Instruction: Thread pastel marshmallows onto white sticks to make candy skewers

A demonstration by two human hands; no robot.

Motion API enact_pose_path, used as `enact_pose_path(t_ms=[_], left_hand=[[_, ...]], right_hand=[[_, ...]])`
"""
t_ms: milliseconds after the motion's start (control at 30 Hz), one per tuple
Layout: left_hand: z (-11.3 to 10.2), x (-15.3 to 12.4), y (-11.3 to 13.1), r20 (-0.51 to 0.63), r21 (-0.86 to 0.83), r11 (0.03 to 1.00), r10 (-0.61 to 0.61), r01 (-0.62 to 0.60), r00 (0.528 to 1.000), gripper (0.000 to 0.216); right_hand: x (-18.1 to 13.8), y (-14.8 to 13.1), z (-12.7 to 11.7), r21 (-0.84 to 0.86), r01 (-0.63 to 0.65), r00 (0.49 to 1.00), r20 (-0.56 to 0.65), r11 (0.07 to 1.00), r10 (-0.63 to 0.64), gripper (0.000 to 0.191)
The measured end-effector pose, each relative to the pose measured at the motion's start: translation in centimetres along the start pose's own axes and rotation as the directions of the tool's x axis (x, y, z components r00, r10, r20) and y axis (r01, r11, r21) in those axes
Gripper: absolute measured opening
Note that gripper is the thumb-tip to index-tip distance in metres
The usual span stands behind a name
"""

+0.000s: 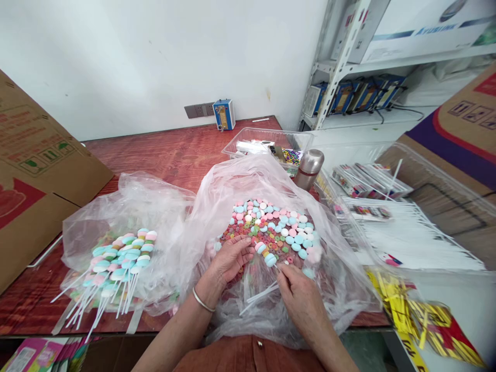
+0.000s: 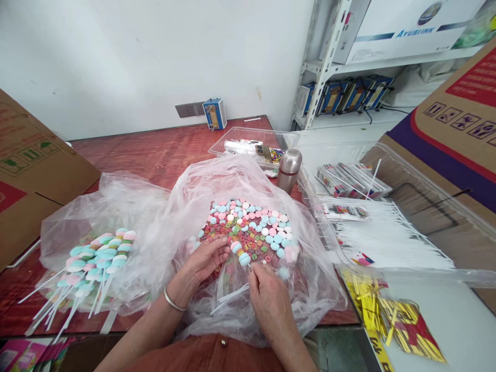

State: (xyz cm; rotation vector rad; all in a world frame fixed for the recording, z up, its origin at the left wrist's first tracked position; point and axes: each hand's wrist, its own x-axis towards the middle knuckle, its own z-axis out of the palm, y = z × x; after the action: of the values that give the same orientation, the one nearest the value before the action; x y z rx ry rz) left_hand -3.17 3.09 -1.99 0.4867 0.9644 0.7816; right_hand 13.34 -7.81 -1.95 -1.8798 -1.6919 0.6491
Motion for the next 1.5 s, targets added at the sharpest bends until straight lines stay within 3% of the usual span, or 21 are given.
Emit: enact_pose_path(t_ms=[100, 567, 700, 833, 1033, 1133, 1200, 1233, 1300, 1367, 1433, 1500], left_hand=[[-0.1, 0.0, -0.1, -0.006, -0.051, 0.998, -0.022, 0.022, 1.0, 0.023], [0.4, -0.6, -1.3, 0.116, 0.049, 0.997, 0.05, -0.056, 0.992, 0.03], [1.1, -0.9, -1.4, 0.069, 0.079, 0.995, 0.06, -0.065, 0.996, 0.036], [1.7, -1.2, -1.6, 0.098, 0.116, 0.992, 0.035, -0.046, 0.995, 0.038], [2.3, -1.7, -1.8, 0.126, 0.158, 0.987, 0.02, -0.04, 0.992, 0.036], [1.9, -0.9, -1.0, 0.142, 0.265, 0.961, 0.041, -0.078, 0.989, 0.032], [1.2, 0.3, -0.1, 0.118, 0.446, 0.882, 0.111, -0.152, 0.987, 0.028], [0.8, 1.1, 0.4, 0.085, 0.566, 0.798, 0.191, -0.205, 0.978, 0.026], [0.1, 2.8, 1.3, 0.028, 0.802, 0.538, 0.402, -0.261, 0.915, 0.021], [-0.2, 4.1, 1.9, 0.07, 0.934, 0.264, 0.528, -0.242, 0.846, 0.018], [-0.3, 4.9, 2.0, 0.168, 0.971, 0.057, 0.533, -0.234, 0.829, 0.016], [-0.1, 5.0, 1.8, 0.245, 0.967, -0.074, 0.517, -0.243, 0.82, 0.017]], right_hand=[[0.0, -0.1, -0.1, 0.004, -0.002, 1.0, 0.001, 1.0, 0.002, 0.032], [-0.6, 0.6, 0.9, -0.031, 0.052, 0.994, -0.094, 0.998, -0.055, 0.033], [-1.4, 1.3, 1.1, 0.011, 0.052, 0.997, -0.052, 0.999, -0.051, 0.042], [-2.0, 1.9, 1.1, 0.026, 0.0, 1.0, 0.021, 1.0, 0.0, 0.043], [-1.2, 0.8, 1.0, 0.031, -0.035, 0.999, 0.035, 0.999, 0.034, 0.041], [-0.1, 0.2, 1.0, 0.039, -0.033, 0.999, 0.006, 0.999, 0.033, 0.039], [0.7, 0.0, 0.8, 0.026, -0.047, 0.999, -0.02, 0.999, 0.047, 0.037], [1.1, 0.0, 0.7, 0.013, -0.054, 0.998, -0.03, 0.998, 0.055, 0.036], [1.6, 0.0, 0.5, -0.019, -0.07, 0.997, -0.037, 0.997, 0.069, 0.033], [1.8, 0.2, 0.3, -0.053, -0.084, 0.996, -0.027, 0.995, 0.083, 0.031], [1.8, 0.5, 0.4, -0.081, -0.091, 0.996, -0.021, 0.993, 0.089, 0.029], [1.6, 0.8, 0.5, -0.096, -0.087, 0.996, -0.027, 0.992, 0.085, 0.029]])
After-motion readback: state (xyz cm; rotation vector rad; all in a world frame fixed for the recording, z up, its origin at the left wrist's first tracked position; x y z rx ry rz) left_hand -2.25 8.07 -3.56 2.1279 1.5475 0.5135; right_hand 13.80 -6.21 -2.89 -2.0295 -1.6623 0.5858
